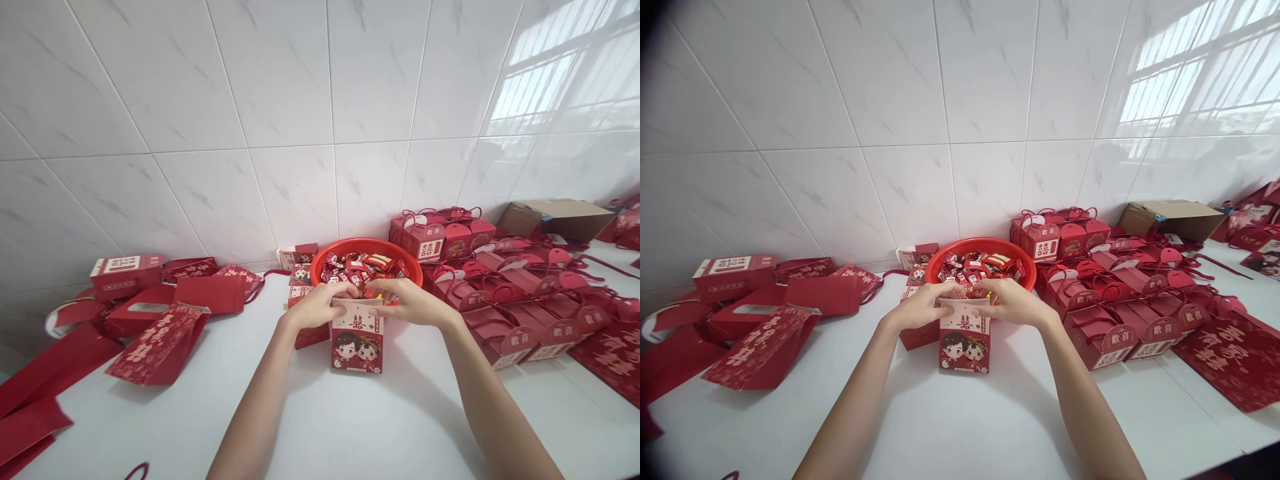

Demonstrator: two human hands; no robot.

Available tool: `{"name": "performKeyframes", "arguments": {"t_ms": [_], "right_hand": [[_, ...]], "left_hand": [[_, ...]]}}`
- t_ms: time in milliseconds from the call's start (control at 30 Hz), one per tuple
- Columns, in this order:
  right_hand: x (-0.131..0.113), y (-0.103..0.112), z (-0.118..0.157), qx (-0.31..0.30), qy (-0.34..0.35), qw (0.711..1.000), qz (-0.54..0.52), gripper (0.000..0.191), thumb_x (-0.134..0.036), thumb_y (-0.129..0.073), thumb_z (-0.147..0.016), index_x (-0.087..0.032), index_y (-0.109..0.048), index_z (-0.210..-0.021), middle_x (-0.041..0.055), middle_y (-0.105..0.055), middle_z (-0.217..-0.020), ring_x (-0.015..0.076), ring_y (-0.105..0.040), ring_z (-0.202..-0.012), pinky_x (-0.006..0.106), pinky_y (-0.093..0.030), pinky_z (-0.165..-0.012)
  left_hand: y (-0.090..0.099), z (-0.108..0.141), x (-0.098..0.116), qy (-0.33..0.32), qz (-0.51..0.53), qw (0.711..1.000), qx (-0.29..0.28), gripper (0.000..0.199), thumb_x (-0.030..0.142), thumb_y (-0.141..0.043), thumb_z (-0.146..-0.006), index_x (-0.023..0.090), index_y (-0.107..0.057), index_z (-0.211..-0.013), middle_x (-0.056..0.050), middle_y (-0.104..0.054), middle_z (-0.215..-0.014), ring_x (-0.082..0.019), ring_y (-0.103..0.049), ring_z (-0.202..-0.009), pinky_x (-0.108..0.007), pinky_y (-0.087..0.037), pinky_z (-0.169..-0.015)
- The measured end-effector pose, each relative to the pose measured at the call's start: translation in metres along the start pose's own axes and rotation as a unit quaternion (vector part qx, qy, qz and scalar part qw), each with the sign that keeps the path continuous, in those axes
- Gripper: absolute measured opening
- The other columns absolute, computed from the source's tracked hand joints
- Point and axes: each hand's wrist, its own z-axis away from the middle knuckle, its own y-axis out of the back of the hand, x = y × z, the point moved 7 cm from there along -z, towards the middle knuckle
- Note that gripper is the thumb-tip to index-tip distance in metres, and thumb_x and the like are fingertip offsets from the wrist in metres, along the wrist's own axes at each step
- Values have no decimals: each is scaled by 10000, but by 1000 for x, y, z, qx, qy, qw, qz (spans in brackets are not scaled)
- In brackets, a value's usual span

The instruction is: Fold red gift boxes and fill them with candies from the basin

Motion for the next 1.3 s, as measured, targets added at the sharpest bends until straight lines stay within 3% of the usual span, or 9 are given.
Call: {"name": "performKeyframes", "arguments": {"t_ms": [100, 200, 400, 633, 833, 1000, 1133, 1300], "right_hand": [[1, -8, -3, -35, 4, 999, 7, 398, -503, -498, -961, -157, -670, -867, 28, -648, -744, 146, -528, -643, 258, -401, -587], [4, -13, -6, -38, 6, 999, 14, 465, -489, -434, -984, -147, -626, -734, 21, -583, -666, 126, -450, -599, 253, -338, -555], [4, -21, -8, -70, -9, 997, 23, 323, -388, -536, -936, -151, -616, -731, 6, -554, -652, 115, -409, -592, 240, -297, -545], [0, -20, -8, -39, -54, 995, 75, 217, -220, -584, -901, -162, -560, -694, 7, -602, -671, 117, -452, -597, 238, -286, -541], [-3, -21, -8, -37, -40, 996, 69, 161, -180, -623, -877, -167, -594, -719, 5, -632, -684, 122, -506, -605, 231, -313, -554], [2, -23, -8, -43, -48, 991, 120, 238, -111, -623, -838, -173, -517, -633, -11, -548, -617, 111, -434, -577, 243, -273, -552], [2, -29, -3, -33, -28, 996, 78, 216, -167, -605, -867, -167, -538, -662, -14, -543, -626, 111, -432, -587, 237, -293, -570], [-16, -16, 43, 24, 17, 999, -44, 339, -407, -516, -966, -180, -599, -728, 14, -591, -677, 137, -487, -617, 257, -370, -569]], "left_hand": [[-2, -2, 1, -3, -13, 1000, -11, 161, 108, -529, -739, 185, -653, -809, 21, -572, -718, -147, -503, -678, -247, -360, -620], [-3, -1, 1, 4, -4, 1000, -24, 102, 115, -542, -710, 183, -611, -742, 42, -465, -647, -128, -422, -627, -237, -315, -586], [-3, 3, -4, 18, 21, 998, -57, 163, 310, -703, -717, 177, -660, -802, 14, -601, -795, -138, -478, -694, -236, -355, -617], [-3, 3, -7, -3, 26, 998, -65, 206, 367, -661, -801, 175, -660, -878, 8, -579, -782, -134, -456, -679, -236, -364, -614], [-8, 4, -6, -1, 53, 994, -93, 263, 384, -613, -867, 205, -618, -1061, 32, -581, -717, -158, -514, -682, -254, -381, -642], [-8, 1, -13, 36, 47, 996, -70, 334, 347, -620, -854, 174, -664, -1136, -37, -714, -902, -205, -625, -794, -290, -450, -716], [-11, 2, -12, 30, 57, 993, -98, 339, 378, -633, -862, 164, -693, -1119, -68, -739, -999, -225, -666, -890, -297, -489, -755], [-12, 12, -4, 17, 111, 979, -169, 498, 499, -710, -826, 196, -657, -1217, -101, -705, -1216, -251, -656, -1108, -320, -506, -913]]}}
